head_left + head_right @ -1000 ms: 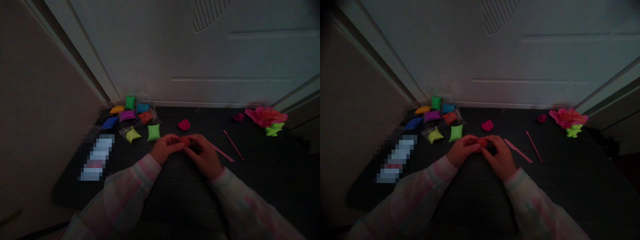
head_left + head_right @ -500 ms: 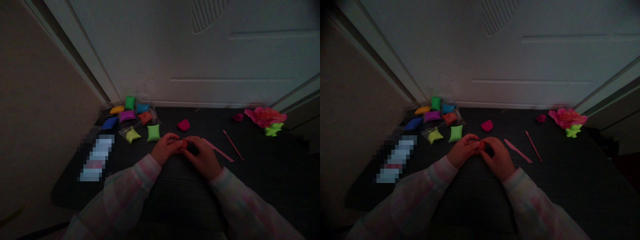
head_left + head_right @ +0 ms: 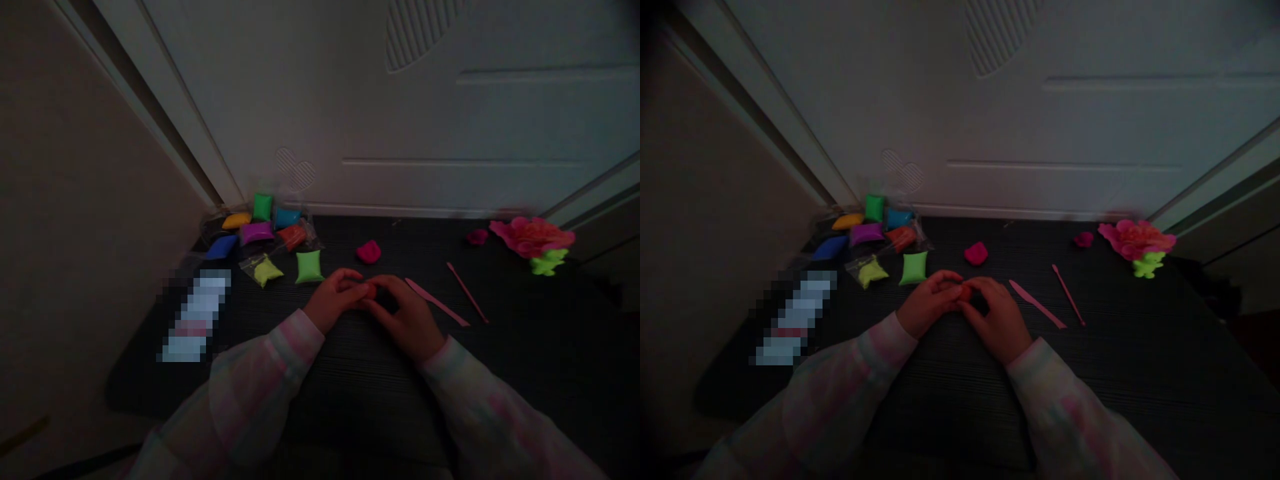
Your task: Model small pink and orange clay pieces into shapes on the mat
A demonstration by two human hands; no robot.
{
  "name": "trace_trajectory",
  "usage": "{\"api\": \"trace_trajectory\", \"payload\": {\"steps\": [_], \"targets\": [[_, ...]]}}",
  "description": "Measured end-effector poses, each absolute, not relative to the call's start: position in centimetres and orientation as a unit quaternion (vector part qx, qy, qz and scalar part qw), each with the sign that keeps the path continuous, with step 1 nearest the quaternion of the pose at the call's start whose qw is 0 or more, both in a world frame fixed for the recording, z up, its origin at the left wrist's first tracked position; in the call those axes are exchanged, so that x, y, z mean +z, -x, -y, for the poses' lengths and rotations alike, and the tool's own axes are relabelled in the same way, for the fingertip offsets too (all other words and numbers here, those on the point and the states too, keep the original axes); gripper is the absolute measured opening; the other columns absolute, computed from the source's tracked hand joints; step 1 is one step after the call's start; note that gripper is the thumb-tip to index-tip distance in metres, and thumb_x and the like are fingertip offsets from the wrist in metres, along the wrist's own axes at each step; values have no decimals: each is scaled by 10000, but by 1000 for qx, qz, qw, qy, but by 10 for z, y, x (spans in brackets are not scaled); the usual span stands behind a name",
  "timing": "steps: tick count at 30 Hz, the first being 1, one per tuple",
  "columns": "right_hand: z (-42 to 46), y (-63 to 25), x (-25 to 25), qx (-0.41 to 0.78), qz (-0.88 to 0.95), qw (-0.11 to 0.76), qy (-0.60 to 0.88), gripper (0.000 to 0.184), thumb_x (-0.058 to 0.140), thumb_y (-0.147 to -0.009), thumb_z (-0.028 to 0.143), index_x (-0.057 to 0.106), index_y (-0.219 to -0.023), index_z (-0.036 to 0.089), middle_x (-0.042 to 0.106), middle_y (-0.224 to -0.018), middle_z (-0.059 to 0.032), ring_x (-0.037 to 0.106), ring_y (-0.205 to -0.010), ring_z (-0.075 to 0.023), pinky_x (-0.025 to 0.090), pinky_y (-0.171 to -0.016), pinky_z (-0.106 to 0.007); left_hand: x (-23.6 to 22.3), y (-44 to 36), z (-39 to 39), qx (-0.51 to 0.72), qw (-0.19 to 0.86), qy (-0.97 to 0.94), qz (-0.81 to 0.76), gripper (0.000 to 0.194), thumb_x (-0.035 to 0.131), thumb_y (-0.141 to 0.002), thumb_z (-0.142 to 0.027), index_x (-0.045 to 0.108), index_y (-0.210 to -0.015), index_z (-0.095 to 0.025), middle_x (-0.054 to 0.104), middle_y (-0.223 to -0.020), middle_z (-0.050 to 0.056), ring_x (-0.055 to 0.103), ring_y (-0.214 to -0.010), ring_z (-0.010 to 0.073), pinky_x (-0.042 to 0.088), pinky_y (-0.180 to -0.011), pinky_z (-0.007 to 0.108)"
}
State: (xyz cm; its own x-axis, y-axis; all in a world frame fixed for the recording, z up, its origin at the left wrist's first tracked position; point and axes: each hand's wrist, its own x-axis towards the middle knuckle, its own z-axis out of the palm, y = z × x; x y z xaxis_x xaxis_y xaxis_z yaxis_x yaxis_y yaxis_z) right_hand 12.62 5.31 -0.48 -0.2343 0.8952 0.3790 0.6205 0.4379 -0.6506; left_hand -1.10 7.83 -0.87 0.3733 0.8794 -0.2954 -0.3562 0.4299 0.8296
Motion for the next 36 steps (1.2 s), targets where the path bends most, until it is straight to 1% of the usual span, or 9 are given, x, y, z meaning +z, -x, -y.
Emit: {"api": "trace_trajectory", "payload": {"steps": [6,15,20,24,27,29,31,34,36], "targets": [[-53,-125,-5,185,757,384,495,222,569,-694,229,506,-903,191,572,-878,-61,532,-830,-198,440,-721,-357,-8,12,-79,407,760,-340,-375,350,703,-532,-196,485,-800,-138,606,-669,-2,573,-618,95,439,-594,233],[-54,-127,-5,189,763,377,490,169,566,-701,206,509,-859,188,570,-847,-50,523,-812,-182,435,-720,-350,-4,12,-78,401,772,-325,-371,327,691,-543,-169,488,-797,-132,609,-669,2,580,-626,105,453,-600,251],[-53,-126,-5,185,760,390,485,227,586,-689,231,505,-895,179,568,-872,-64,521,-825,-187,439,-723,-352,-5,13,-78,398,771,-331,-371,330,695,-540,-170,491,-797,-132,607,-668,-1,577,-617,94,439,-600,231],[-53,-127,-6,183,765,387,482,191,574,-701,220,517,-880,186,574,-872,-60,522,-830,-185,437,-731,-356,-6,12,-78,395,772,-332,-372,336,700,-529,-161,493,-793,-135,606,-669,-3,578,-626,98,440,-608,235],[-53,-127,-6,186,761,394,480,198,575,-702,222,522,-890,191,569,-884,-57,518,-847,-185,432,-747,-356,-5,13,-78,401,774,-321,-371,280,674,-564,-154,507,-788,-135,604,-668,-1,575,-626,97,445,-604,231],[-53,-128,-5,196,755,404,477,218,575,-703,238,527,-911,194,552,-911,-59,510,-870,-184,425,-768,-356,-3,14,-79,403,786,-301,-360,205,627,-619,-164,526,-794,-132,605,-676,8,575,-634,98,447,-602,227],[-53,-128,-4,216,745,412,479,243,567,-710,258,531,-944,204,527,-933,-58,502,-887,-181,422,-778,-353,-2,16,-79,394,811,-276,-334,171,590,-655,-166,546,-816,-130,614,-709,26,583,-661,111,452,-620,241],[-54,-129,-3,267,724,415,482,270,533,-736,264,523,-1003,223,512,-941,-53,497,-892,-174,426,-772,-340,-1,18,-79,366,848,-248,-293,214,591,-645,-130,567,-857,-137,628,-784,42,595,-701,133,450,-682,282],[-53,-129,-2,300,711,420,478,290,511,-751,253,503,-1040,231,514,-964,-53,496,-905,-172,423,-779,-339,-2,19,-80,359,854,-241,-290,237,602,-630,-105,577,-863,-144,630,-804,38,596,-714,135,440,-716,296]]}}
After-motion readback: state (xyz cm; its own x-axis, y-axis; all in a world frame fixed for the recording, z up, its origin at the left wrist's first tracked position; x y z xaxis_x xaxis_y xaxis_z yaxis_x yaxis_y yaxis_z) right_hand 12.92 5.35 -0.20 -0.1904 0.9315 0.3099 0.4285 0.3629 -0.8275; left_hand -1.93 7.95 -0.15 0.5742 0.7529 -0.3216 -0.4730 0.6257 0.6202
